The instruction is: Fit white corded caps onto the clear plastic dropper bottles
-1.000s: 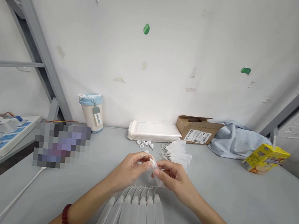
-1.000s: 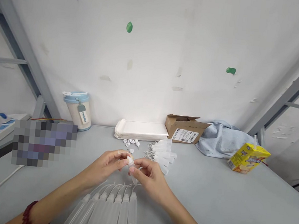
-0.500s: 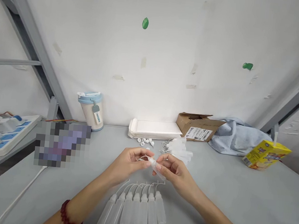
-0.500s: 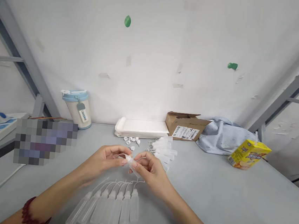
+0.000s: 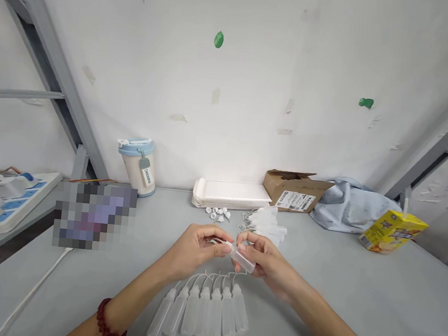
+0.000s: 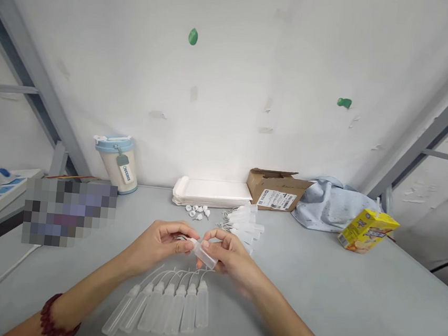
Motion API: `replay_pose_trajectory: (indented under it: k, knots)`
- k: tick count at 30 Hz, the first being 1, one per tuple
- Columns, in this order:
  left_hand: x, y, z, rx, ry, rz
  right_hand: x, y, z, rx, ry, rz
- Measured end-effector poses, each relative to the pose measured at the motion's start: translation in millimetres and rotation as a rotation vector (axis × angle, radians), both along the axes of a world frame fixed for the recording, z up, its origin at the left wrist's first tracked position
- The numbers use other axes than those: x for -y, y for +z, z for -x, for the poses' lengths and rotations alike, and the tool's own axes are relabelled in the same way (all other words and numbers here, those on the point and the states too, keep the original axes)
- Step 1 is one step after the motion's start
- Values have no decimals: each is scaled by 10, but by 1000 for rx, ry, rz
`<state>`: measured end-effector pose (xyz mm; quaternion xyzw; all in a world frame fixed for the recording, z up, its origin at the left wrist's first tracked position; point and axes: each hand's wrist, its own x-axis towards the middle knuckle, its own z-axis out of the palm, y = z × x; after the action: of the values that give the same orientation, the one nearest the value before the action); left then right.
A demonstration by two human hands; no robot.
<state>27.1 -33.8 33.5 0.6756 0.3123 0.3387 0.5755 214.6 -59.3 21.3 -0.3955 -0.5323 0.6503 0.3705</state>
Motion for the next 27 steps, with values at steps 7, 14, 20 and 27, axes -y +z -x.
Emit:
replay_pose_trajectory:
  k: [7, 14, 20, 27]
  knots:
    - [-3, -24, -35, -112, 83, 0, -32, -47, 15, 11, -25, -54]
    - [-41, -118, -62, -39, 120, 6, -27, -86, 24, 70, -43, -92]
    - [12, -166, -102, -15, 180, -90, -18, -76, 36, -46, -33, 91]
    - [7, -124, -85, -131, 133, -118, -41, -45, 16, 3, -61, -17]
